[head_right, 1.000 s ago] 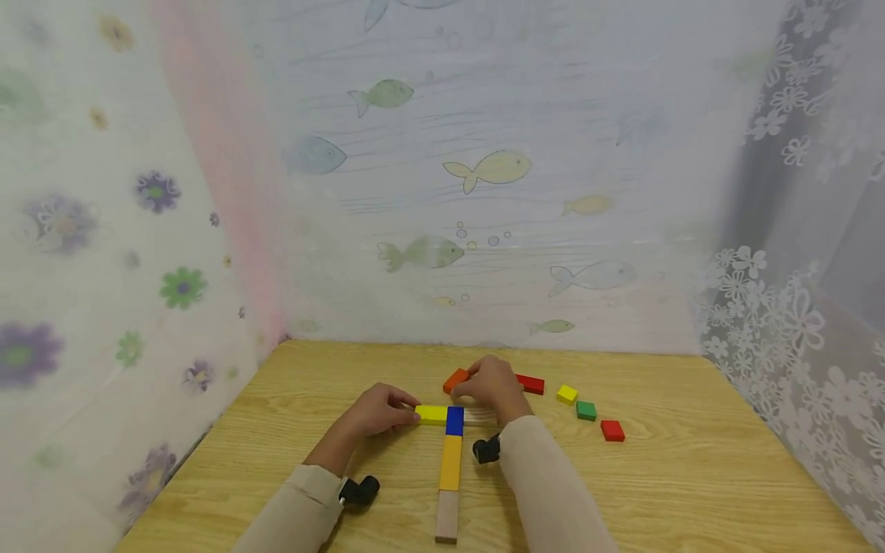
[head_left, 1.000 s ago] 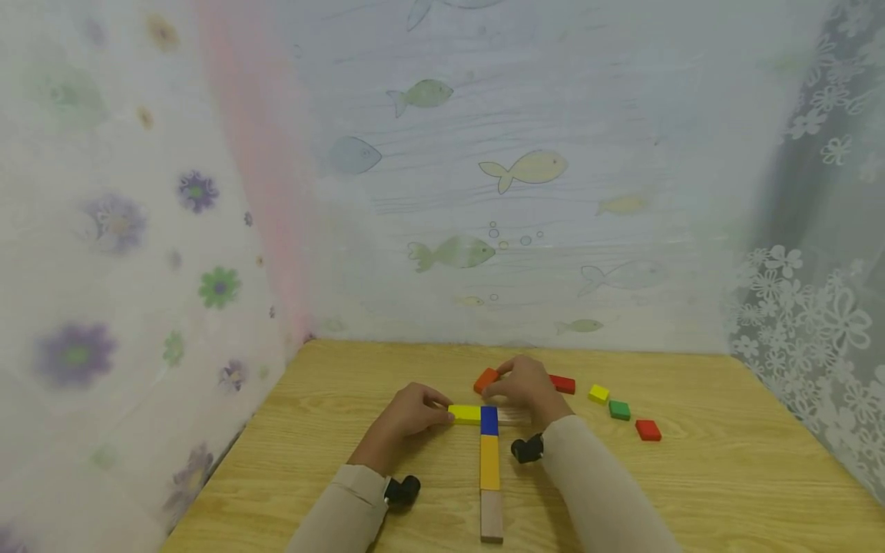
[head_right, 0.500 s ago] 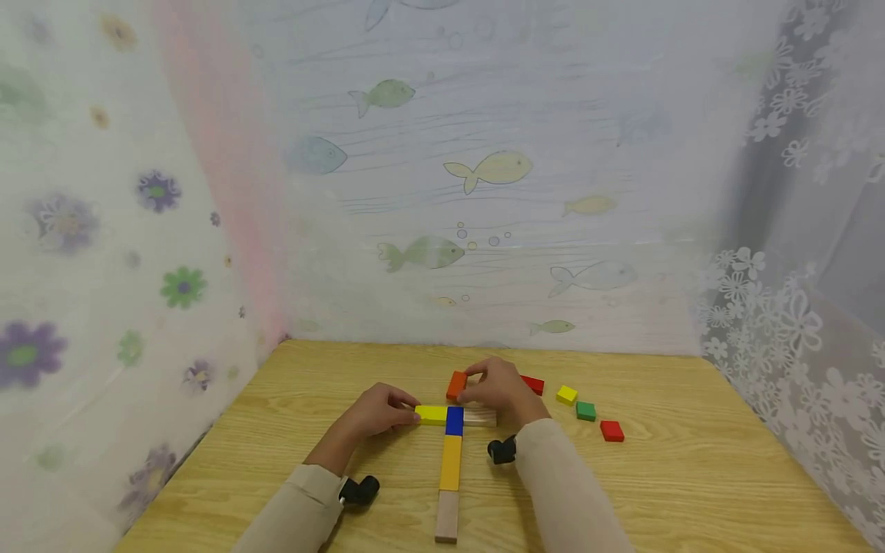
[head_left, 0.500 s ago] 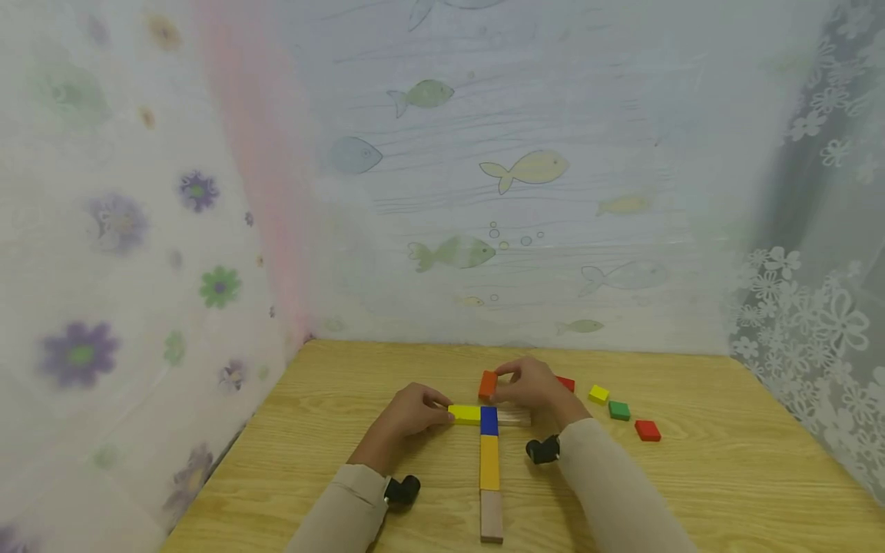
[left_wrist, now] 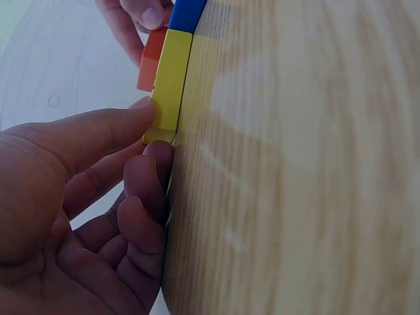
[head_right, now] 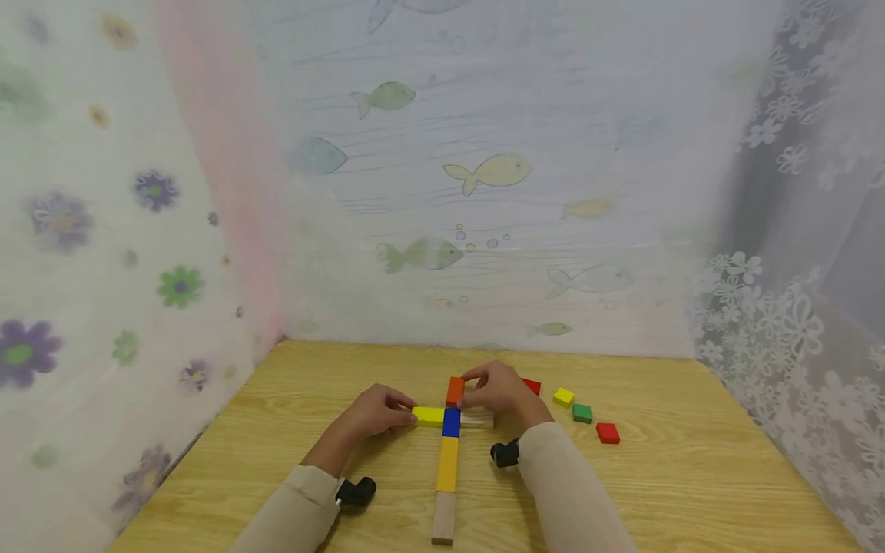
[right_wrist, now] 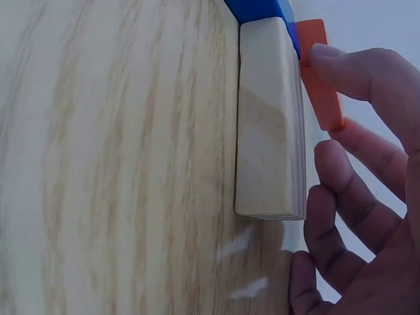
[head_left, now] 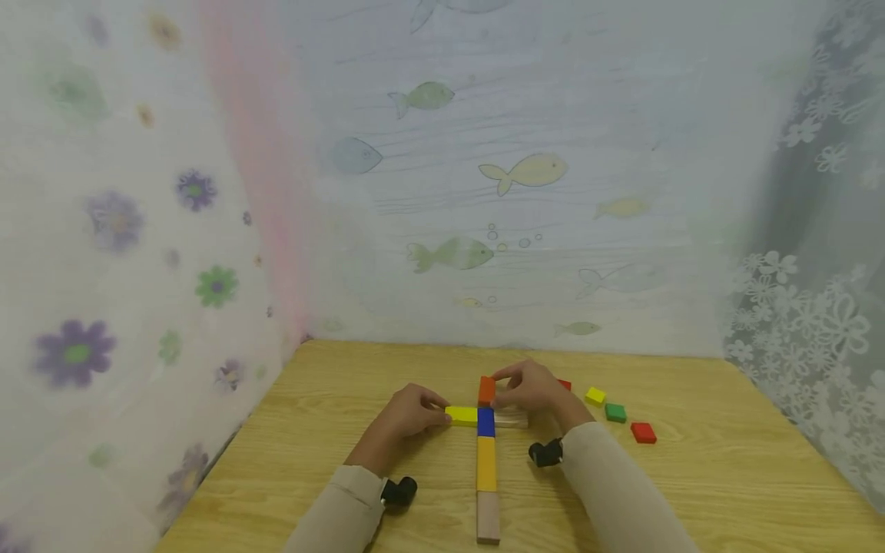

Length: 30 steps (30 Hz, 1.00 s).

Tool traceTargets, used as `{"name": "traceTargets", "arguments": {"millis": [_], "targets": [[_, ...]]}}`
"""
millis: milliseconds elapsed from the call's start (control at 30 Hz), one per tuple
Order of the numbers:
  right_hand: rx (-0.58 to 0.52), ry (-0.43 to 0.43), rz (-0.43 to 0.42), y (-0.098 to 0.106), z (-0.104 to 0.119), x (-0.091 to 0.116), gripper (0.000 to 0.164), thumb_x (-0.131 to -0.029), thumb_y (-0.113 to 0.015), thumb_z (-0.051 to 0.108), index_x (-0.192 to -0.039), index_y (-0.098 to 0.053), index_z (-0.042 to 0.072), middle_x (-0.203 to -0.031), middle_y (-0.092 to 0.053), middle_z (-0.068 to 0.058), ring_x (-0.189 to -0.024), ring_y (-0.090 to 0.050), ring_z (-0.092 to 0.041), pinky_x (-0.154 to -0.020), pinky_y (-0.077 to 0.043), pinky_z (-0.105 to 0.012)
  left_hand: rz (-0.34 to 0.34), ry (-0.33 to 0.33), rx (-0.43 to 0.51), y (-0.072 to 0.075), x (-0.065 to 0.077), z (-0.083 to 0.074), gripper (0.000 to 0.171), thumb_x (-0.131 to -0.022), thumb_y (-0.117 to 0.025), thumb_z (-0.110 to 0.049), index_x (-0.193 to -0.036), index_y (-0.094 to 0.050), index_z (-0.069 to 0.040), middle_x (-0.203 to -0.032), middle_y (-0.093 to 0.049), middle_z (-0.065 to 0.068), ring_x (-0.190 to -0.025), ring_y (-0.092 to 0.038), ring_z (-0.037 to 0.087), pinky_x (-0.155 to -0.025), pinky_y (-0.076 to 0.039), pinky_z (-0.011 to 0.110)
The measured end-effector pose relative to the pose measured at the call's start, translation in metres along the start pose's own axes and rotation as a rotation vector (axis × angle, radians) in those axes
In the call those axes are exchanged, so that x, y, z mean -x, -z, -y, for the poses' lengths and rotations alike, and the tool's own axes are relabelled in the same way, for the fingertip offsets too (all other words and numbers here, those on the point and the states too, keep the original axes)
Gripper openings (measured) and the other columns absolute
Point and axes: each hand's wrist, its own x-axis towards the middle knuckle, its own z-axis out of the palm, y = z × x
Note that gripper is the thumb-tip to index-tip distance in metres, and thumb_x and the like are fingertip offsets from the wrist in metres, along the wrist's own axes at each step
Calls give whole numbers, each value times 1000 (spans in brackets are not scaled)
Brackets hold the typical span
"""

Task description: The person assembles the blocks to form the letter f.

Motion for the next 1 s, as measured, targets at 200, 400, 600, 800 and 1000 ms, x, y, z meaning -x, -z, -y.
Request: {"name": "traceTargets", "arguments": {"millis": [200,400,600,800,1000], "targets": [[-3,14,8,-4,-1,-1,54,-77,-92,34,-128,-75,25,-92,-70,0,-80,-63,-17,-69,-53,-32,9,-8,3,1,2,1,28,-92,-80,-25,-118,-79,-15,-108,-74,5,-88,-66,17,-73,-57,34],[6,18,22,-4,-2,-3,54,-77,-92,35,-127,-75,25,-92,-70,0,-82,-63,-17,-70,-54,-32,5,-6,0,1,2,0,28,-92,-80,-25,-119,-79,-14,-109,-74,5,-88,-67,17,-73,-57,34],[12,13,29,-3,-3,-3,54,-77,-92,34,-128,-75,24,-93,-71,0,-83,-64,-17,-73,-54,-32,-2,-11,-13,1,1,0,28,-91,-81,-25,-117,-80,-15,-108,-74,4,-90,-66,17,-74,-57,35],[2,13,48,-2,0,-2,54,-79,-91,33,-129,-75,23,-95,-71,0,-85,-64,-17,-74,-54,-33,1,-1,-15,0,1,1,27,-92,-80,-27,-117,-80,-18,-109,-75,4,-90,-66,17,-74,-57,35],[-3,7,58,-2,2,-2,52,-80,-90,33,-128,-75,24,-97,-71,0,-87,-63,-17,-77,-55,-33,3,-5,-11,0,1,1,28,-92,-80,-26,-118,-80,-17,-108,-75,4,-86,-66,16,-72,-57,34]]}}
